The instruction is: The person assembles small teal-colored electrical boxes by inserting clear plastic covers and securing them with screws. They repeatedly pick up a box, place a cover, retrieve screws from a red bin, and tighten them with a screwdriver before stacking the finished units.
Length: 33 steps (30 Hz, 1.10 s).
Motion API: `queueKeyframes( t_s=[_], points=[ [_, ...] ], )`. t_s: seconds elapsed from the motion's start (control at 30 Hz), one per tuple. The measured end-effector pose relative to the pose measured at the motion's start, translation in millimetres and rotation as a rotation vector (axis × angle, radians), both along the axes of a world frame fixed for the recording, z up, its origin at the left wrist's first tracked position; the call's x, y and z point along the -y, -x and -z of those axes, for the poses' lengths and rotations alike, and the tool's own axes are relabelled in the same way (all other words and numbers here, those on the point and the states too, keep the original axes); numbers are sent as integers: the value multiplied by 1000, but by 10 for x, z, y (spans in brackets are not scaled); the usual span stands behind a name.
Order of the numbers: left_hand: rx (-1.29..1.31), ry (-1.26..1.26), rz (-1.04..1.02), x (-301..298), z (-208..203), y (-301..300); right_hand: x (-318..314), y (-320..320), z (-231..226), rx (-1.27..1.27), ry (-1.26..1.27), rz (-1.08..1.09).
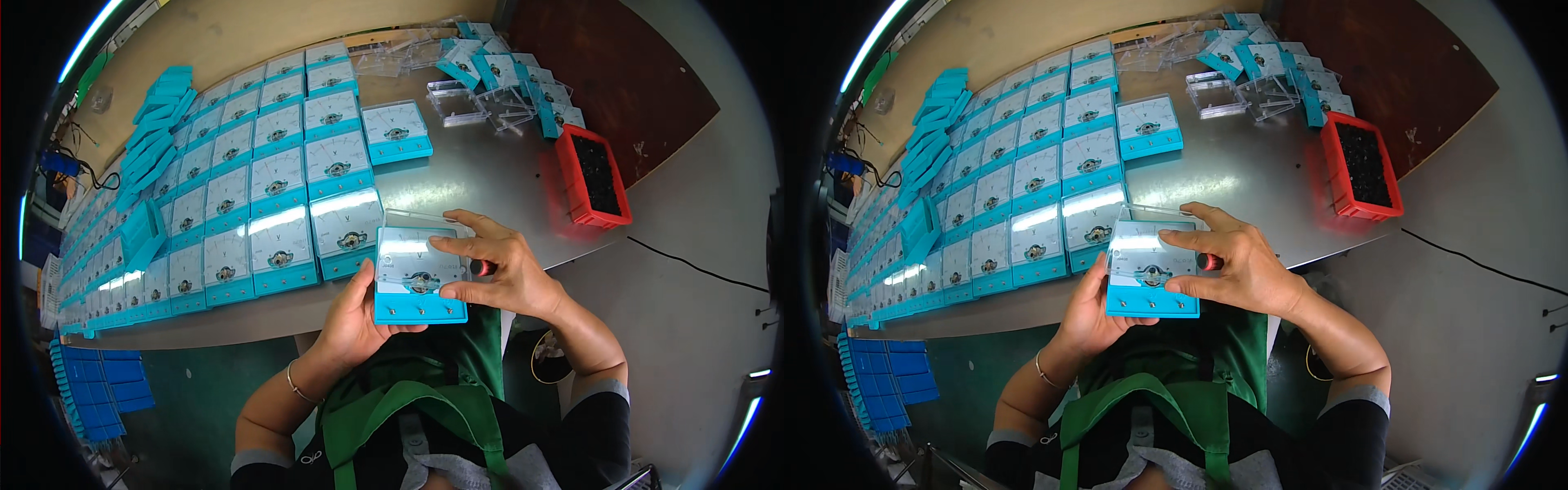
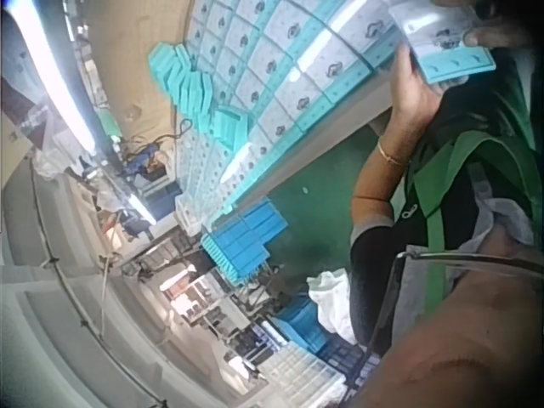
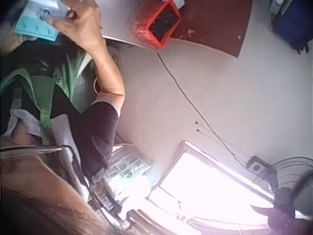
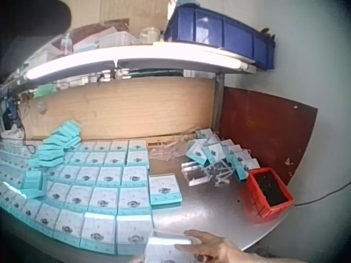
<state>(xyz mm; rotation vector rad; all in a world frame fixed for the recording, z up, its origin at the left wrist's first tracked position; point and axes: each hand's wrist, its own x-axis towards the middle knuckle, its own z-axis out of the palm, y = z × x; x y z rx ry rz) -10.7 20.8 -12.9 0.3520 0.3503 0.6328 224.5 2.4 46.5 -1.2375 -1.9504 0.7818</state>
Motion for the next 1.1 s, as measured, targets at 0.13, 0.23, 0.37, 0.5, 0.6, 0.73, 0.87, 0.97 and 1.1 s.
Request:
queueKeyframes(
  t_s=[0.13,0.23,0.37,0.5,0.6,0.73,0.87,0.97,1.1],
  points=[
    [48,7,32,24,45,-22,18,-9,47,20,35,-7],
    [40,4,52,25,65,-37,51,-28,59,1,20,-13],
    [-26,21,29,68,44,-91,95,-69,95,2,-10,-17],
    [5,-24,74,91,39,-117,153,-99,133,2,-2,-5],
    [-14,-46,84,118,-5,-144,201,-126,153,22,33,-9],
    [-253,-307,35,221,-88,-255,333,-90,112,198,-71,-11],
    [-273,-326,-18,232,-46,-219,388,-123,205,-43,-107,101],
    [-258,-359,-79,260,-37,-133,450,-131,311,-419,128,401],
    [-247,-340,-38,279,-50,-151,452,65,561,-481,489,119]
  ],
)
